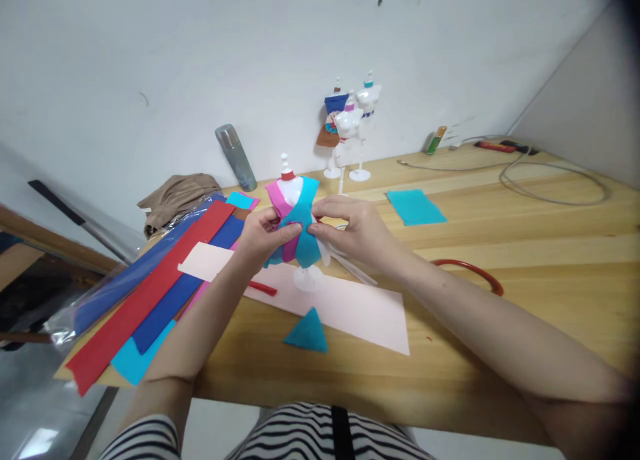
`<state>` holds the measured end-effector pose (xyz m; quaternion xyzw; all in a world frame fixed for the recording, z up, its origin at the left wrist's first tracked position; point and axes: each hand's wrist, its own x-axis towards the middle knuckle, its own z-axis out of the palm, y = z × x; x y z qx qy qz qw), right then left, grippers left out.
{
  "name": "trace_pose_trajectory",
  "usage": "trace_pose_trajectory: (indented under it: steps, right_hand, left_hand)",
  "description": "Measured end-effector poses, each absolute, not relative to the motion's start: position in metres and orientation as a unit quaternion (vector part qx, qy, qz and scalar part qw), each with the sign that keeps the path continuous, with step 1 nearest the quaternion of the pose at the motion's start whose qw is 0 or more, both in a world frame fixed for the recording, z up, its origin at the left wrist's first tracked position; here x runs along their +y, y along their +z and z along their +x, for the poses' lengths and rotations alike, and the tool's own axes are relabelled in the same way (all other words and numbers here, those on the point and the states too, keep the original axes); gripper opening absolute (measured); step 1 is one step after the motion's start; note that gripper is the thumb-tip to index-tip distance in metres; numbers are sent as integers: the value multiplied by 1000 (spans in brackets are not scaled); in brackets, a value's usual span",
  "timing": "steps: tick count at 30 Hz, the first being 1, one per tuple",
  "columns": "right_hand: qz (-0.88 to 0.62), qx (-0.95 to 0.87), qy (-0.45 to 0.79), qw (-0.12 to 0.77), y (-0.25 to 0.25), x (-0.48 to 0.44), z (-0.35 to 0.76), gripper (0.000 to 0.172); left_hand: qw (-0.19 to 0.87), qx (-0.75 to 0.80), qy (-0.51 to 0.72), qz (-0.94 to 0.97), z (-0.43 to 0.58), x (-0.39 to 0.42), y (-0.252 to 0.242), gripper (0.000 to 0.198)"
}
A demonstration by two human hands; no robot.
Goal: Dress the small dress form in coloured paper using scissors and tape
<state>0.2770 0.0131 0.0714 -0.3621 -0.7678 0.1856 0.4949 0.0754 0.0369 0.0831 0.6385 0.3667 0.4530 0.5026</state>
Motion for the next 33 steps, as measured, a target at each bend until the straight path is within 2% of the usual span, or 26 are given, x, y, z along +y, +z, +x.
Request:
trace_pose_trajectory:
  steps: [9,15,22,25,28,31,33]
  right_hand:
    - [-382,-750,209,499,73,13,278,22]
    - [-403,-734,221,501,69,11,275,19]
    - [-429,-697,219,531,80,0,282,22]
    - [-466,-682,208,524,83,6,295,17]
    - [-530,-703,189,435,78,19,305,15]
    - [-567,-754,164,287,66,28,302,13]
    - [-562,-786,155,206,56,29,294,20]
  left_hand:
    - [557,346,430,621,79,42,89,65]
    - [547,333,409,650,74,39,85,48]
    - [494,351,447,658,73,36,92,49]
    - [458,370,484,647,60,39,103,48]
    - [429,376,523,633,41,41,114,45]
    - [424,371,515,646,27,40,120,40]
    - [432,366,491,662,23,38,122,38]
